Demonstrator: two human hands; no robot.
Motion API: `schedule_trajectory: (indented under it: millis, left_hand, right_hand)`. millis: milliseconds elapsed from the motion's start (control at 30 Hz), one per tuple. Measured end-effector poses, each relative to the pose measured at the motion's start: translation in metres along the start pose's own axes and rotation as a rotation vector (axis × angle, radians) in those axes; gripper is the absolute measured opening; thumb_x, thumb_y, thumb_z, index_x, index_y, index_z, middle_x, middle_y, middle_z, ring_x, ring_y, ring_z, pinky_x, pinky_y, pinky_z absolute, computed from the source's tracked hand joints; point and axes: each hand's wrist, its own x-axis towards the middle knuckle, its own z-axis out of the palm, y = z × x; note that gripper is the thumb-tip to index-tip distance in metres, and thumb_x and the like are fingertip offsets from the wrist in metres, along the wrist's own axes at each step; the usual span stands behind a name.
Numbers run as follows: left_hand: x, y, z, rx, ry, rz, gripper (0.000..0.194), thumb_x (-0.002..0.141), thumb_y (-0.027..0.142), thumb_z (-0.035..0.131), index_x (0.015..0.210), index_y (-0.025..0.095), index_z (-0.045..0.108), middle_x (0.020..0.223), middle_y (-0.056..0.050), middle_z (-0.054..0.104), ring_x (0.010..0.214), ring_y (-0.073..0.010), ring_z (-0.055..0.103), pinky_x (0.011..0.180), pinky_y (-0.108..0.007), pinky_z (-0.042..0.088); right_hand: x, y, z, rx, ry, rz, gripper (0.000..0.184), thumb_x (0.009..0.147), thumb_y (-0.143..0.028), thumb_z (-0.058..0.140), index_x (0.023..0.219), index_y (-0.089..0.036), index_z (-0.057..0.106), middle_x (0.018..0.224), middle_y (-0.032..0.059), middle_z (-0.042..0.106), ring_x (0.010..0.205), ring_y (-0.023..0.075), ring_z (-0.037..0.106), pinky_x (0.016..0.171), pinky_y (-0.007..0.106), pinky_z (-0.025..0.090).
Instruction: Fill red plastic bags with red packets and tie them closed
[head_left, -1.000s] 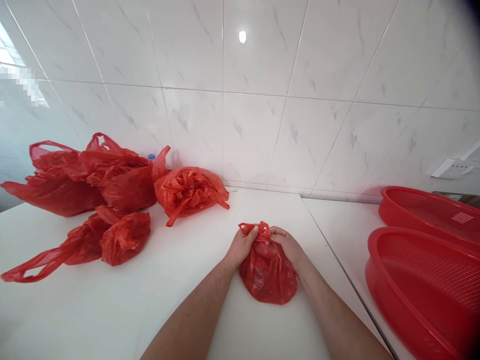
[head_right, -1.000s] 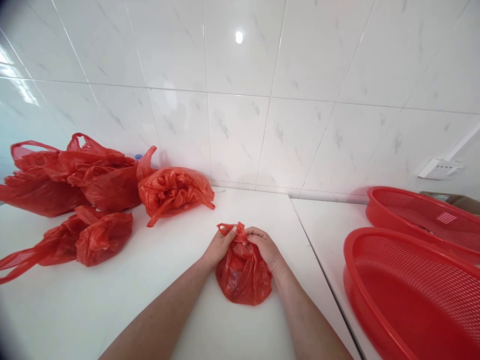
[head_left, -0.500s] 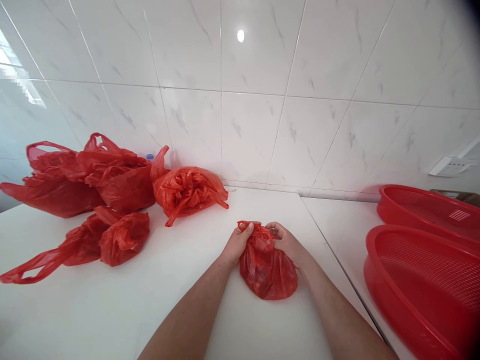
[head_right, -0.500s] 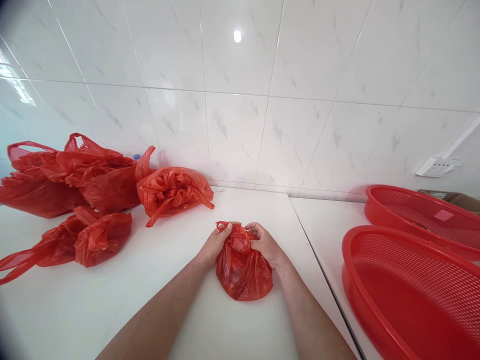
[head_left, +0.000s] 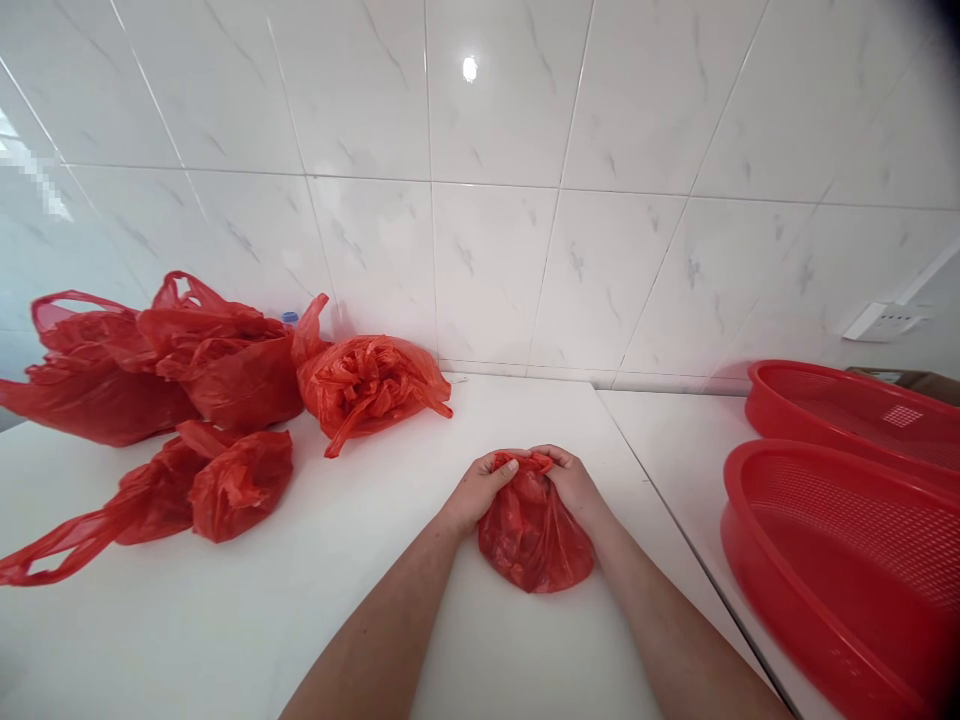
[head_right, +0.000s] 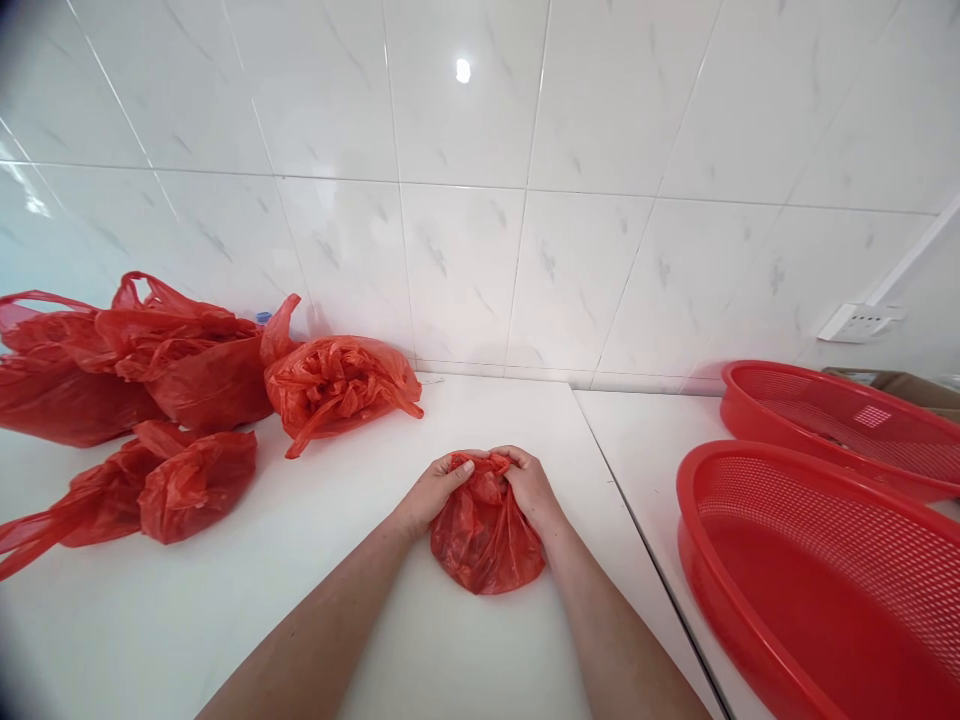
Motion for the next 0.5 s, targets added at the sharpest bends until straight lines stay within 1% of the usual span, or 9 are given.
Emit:
schedule_trajectory:
  millis: [67, 133, 200, 300, 400, 500]
  left_hand:
    - [0.001, -0.001, 0.000, -0.030, 0.027, 0.013, 0.040, 0.079, 0.041, 0.059, 0.111, 0.017, 0.062, 0.106, -0.011, 0.065, 0.089, -0.0206, 0.062, 0.086, -0.036, 0.045]
    - [0.002, -0.002, 0.000, -0.058, 0.073, 0.040, 0.039, 0.080, 0.042, 0.057, 0.111, 0.017, 0.061, 0.107, -0.011, 0.065, 0.089, -0.0205, 0.062, 0.086, -0.037, 0.045]
    - [0.003, -0.003, -0.001, -0.044, 0.171, 0.107, 0.035, 0.081, 0.041, 0.055, 0.108, 0.019, 0.062, 0.111, -0.010, 0.063, 0.094, -0.0208, 0.061, 0.088, -0.037, 0.044]
    - [0.006, -0.005, -0.007, 0.090, 0.395, 0.221, 0.027, 0.081, 0.038, 0.054, 0.098, 0.020, 0.064, 0.109, -0.007, 0.063, 0.100, -0.0203, 0.057, 0.090, -0.035, 0.043]
    - [0.010, -0.005, -0.017, 0.234, 0.602, 0.284, 0.023, 0.082, 0.035, 0.050, 0.092, 0.020, 0.064, 0.101, -0.005, 0.063, 0.096, -0.0187, 0.056, 0.087, -0.033, 0.043]
    - [0.012, -0.003, -0.027, 0.291, 0.765, 0.360, 0.021, 0.082, 0.034, 0.047, 0.087, 0.020, 0.062, 0.093, -0.004, 0.061, 0.090, -0.0171, 0.055, 0.081, -0.031, 0.045]
  right_hand:
    - [-0.001, -0.003, -0.004, 0.184, -0.056, 0.067, 0.020, 0.065, -0.023, 0.065, 0.085, -0.022, 0.066, 0.077, -0.0007, 0.068, 0.067, 0.0160, 0.060, 0.067, 0.030, 0.047]
    - [-0.003, -0.005, -0.008, 0.327, -0.105, 0.099, 0.026, 0.067, -0.025, 0.067, 0.093, -0.022, 0.066, 0.088, 0.0022, 0.069, 0.075, 0.0179, 0.062, 0.073, 0.033, 0.048]
    - [-0.003, -0.006, -0.011, 0.429, -0.119, 0.091, 0.030, 0.071, -0.029, 0.067, 0.100, -0.023, 0.065, 0.094, 0.0038, 0.068, 0.078, 0.0182, 0.063, 0.075, 0.034, 0.049]
    - [0.001, -0.004, -0.018, 0.527, -0.067, 0.064, 0.026, 0.070, -0.029, 0.070, 0.095, -0.023, 0.066, 0.089, 0.0019, 0.069, 0.076, 0.0163, 0.063, 0.073, 0.031, 0.050]
    - [0.009, 0.000, -0.027, 0.578, 0.036, 0.022, 0.022, 0.062, -0.020, 0.075, 0.083, -0.023, 0.067, 0.077, -0.0020, 0.067, 0.069, 0.0124, 0.061, 0.067, 0.026, 0.051]
    - [0.016, 0.001, -0.042, 0.589, 0.121, -0.030, 0.023, 0.060, -0.015, 0.075, 0.078, -0.024, 0.066, 0.074, -0.0047, 0.065, 0.064, 0.0087, 0.058, 0.068, 0.023, 0.051]
